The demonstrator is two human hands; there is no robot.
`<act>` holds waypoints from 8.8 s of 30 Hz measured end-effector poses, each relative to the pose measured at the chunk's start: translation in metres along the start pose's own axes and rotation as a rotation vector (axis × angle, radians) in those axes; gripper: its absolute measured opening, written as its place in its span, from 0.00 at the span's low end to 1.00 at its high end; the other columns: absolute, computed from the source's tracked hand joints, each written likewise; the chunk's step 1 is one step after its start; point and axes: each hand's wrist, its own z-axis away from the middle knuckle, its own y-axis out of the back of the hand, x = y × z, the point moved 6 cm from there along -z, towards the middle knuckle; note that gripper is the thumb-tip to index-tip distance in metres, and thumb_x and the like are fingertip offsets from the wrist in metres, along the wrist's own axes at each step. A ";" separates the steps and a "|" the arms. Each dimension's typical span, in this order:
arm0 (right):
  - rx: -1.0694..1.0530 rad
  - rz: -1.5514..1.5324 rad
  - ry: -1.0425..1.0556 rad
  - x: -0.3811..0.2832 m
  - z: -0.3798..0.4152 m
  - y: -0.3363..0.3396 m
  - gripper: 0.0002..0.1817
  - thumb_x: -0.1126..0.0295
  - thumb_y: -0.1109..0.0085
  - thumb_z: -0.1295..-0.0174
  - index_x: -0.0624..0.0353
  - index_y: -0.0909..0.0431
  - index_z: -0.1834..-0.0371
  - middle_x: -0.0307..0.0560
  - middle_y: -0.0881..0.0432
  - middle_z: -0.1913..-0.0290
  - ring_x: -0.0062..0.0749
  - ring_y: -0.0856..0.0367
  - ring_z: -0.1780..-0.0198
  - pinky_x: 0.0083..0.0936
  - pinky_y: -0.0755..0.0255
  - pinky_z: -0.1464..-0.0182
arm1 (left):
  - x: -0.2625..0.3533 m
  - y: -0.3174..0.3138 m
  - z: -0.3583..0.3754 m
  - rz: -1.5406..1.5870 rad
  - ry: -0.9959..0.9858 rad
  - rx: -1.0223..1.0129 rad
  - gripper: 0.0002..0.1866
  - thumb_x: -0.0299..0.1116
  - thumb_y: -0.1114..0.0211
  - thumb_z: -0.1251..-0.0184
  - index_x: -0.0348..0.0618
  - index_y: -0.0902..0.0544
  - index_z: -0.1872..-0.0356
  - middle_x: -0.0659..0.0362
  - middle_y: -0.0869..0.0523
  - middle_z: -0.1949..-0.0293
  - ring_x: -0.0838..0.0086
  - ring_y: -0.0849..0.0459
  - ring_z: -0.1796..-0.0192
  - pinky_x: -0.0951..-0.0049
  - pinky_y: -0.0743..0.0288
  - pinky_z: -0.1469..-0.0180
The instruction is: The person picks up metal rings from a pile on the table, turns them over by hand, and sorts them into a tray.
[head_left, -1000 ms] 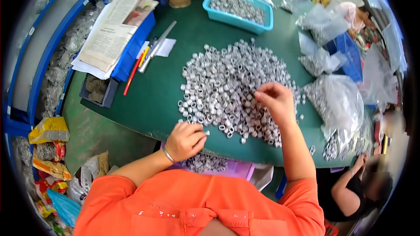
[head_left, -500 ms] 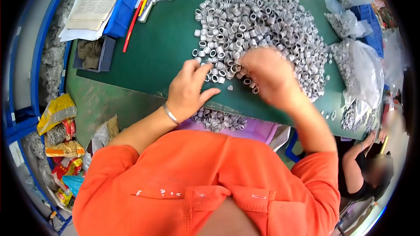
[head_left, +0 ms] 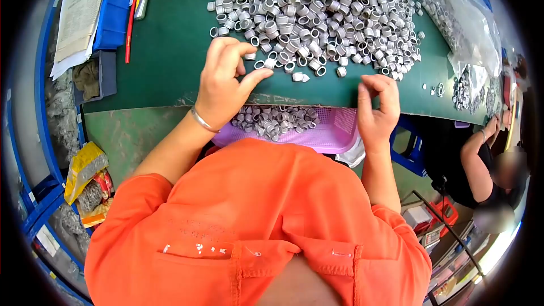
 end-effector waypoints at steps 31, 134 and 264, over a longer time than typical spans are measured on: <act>-0.024 -0.468 0.064 -0.030 0.014 -0.039 0.29 0.86 0.35 0.52 0.64 0.38 0.47 0.49 0.22 0.60 0.26 0.21 0.62 0.20 0.25 0.61 | 0.043 -0.052 0.005 0.483 0.062 -0.353 0.12 0.22 0.31 0.47 0.36 0.19 0.60 0.58 0.19 0.65 0.81 0.21 0.72 0.82 0.26 0.69; -0.432 -1.649 -0.869 -0.025 0.036 -0.081 0.11 0.76 0.47 0.36 0.62 0.31 0.51 0.56 0.20 0.53 0.39 0.19 0.51 0.27 0.20 0.55 | 0.049 -0.020 0.008 0.381 -0.059 -0.276 0.13 0.22 0.30 0.49 0.37 0.20 0.61 0.57 0.20 0.67 0.81 0.22 0.72 0.83 0.27 0.72; -0.151 -0.211 -0.011 -0.035 -0.004 -0.063 0.09 0.80 0.38 0.47 0.64 0.24 0.62 0.46 0.25 0.62 0.30 0.22 0.65 0.20 0.26 0.65 | 0.023 -0.021 -0.003 -0.025 -0.159 -0.184 0.13 0.20 0.32 0.52 0.37 0.19 0.63 0.56 0.24 0.66 0.70 0.22 0.64 0.75 0.27 0.63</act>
